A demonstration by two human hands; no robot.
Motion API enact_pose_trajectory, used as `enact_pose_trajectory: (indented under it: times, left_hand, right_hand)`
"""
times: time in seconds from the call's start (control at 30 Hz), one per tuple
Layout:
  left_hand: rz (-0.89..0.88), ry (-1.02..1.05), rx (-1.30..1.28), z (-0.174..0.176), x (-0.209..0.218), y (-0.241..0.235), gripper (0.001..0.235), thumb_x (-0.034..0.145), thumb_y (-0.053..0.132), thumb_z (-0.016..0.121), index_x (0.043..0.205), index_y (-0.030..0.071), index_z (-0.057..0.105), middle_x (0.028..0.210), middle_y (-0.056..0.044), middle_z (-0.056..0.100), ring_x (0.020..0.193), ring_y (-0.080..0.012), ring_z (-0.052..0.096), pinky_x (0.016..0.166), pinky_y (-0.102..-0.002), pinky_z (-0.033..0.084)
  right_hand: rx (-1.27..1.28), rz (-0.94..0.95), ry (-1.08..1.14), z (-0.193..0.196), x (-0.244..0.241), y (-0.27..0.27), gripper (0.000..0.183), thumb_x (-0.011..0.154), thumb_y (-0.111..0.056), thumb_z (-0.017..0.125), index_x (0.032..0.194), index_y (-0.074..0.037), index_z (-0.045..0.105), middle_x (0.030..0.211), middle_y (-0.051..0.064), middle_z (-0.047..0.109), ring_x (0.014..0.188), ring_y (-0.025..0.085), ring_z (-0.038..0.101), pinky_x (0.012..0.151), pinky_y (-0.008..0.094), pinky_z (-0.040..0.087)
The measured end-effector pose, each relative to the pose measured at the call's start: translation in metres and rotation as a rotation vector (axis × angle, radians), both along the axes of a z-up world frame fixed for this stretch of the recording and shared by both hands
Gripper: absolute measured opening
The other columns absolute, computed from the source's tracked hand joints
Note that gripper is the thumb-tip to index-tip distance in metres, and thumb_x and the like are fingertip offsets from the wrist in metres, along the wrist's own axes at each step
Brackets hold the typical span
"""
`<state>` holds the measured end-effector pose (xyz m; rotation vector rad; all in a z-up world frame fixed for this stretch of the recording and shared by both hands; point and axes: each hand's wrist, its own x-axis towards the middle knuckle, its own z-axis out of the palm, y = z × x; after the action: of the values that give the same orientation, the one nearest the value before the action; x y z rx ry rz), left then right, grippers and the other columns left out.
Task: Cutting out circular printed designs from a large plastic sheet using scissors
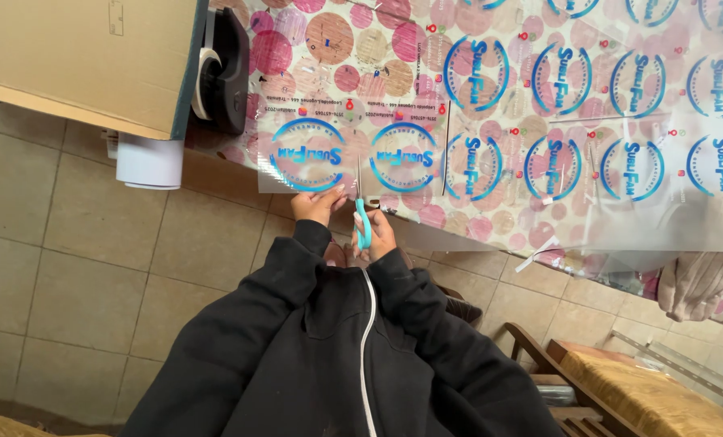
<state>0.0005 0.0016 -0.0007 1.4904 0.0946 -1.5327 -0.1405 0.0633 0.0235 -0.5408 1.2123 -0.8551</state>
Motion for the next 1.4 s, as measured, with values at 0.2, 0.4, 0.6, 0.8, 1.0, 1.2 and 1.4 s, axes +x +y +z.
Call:
enact_pose_trajectory:
  times: [0.2, 0.4, 0.6, 0.8, 1.0, 1.2, 1.4]
  left_hand:
    - [-0.004, 0.025, -0.008, 0.005, 0.002, 0.003, 0.039, 0.081, -0.011, 0.082, 0.112, -0.02, 0.059, 0.103, -0.036, 0.071, 0.084, -0.0387, 0.077, 0.073, -0.043, 0.07]
    - [-0.003, 0.02, -0.01, -0.014, -0.005, 0.011, 0.042, 0.08, -0.008, 0.085, 0.111, -0.019, 0.06, 0.104, -0.034, 0.071, 0.085, -0.036, 0.078, 0.074, -0.04, 0.07]
    - [-0.068, -0.206, -0.026, -0.049, -0.002, 0.004, 0.029, 0.075, 0.004, 0.088, 0.094, -0.008, 0.07, 0.079, -0.027, 0.074, 0.066, -0.0317, 0.077, 0.06, -0.037, 0.067]
    - [0.04, -0.021, 0.007, -0.006, 0.001, -0.002, 0.032, 0.078, -0.01, 0.082, 0.104, -0.019, 0.065, 0.094, -0.038, 0.071, 0.076, -0.0438, 0.076, 0.067, -0.043, 0.069]
    - [0.04, 0.016, 0.001, -0.004, 0.005, 0.001, 0.04, 0.078, -0.013, 0.081, 0.11, -0.024, 0.059, 0.101, -0.039, 0.07, 0.082, -0.0433, 0.076, 0.072, -0.045, 0.07]
    - [0.018, 0.016, -0.007, -0.02, 0.002, 0.006, 0.044, 0.078, -0.012, 0.083, 0.113, -0.021, 0.058, 0.102, -0.037, 0.07, 0.085, -0.0408, 0.076, 0.075, -0.043, 0.069]
    - [0.032, 0.049, -0.013, -0.025, 0.003, 0.005, 0.046, 0.078, -0.01, 0.083, 0.116, -0.02, 0.058, 0.102, -0.036, 0.071, 0.083, -0.0396, 0.077, 0.074, -0.041, 0.07]
  right_hand:
    - [0.023, -0.037, 0.005, -0.006, 0.004, -0.007, 0.037, 0.103, -0.026, 0.067, 0.112, 0.004, 0.048, 0.062, 0.019, 0.059, 0.038, 0.023, 0.059, 0.024, 0.022, 0.038]
    - [-0.004, -0.065, 0.048, -0.045, -0.005, 0.01, 0.039, 0.098, -0.02, 0.076, 0.114, 0.006, 0.051, 0.062, 0.021, 0.062, 0.036, 0.025, 0.06, 0.024, 0.028, 0.045]
    - [-0.098, -0.124, 0.037, -0.09, 0.001, 0.005, 0.036, 0.093, -0.014, 0.079, 0.112, 0.003, 0.054, 0.06, 0.022, 0.059, 0.032, 0.028, 0.055, 0.027, 0.032, 0.045]
    - [-0.024, -0.111, 0.052, -0.079, 0.003, -0.002, 0.039, 0.094, -0.018, 0.08, 0.112, 0.005, 0.053, 0.055, 0.022, 0.06, 0.03, 0.028, 0.058, 0.027, 0.035, 0.048]
    - [-0.002, -0.117, 0.021, -0.07, 0.003, -0.009, 0.039, 0.095, -0.02, 0.079, 0.112, 0.003, 0.054, 0.056, 0.023, 0.059, 0.031, 0.029, 0.058, 0.028, 0.037, 0.048]
    - [-0.015, -0.104, 0.042, -0.054, 0.008, -0.016, 0.038, 0.096, -0.021, 0.077, 0.109, 0.004, 0.051, 0.058, 0.02, 0.059, 0.032, 0.027, 0.058, 0.028, 0.031, 0.045]
    - [-0.035, -0.04, 0.064, -0.086, -0.002, -0.017, 0.041, 0.095, -0.027, 0.079, 0.109, 0.002, 0.053, 0.059, 0.025, 0.062, 0.034, 0.031, 0.061, 0.024, 0.033, 0.041]
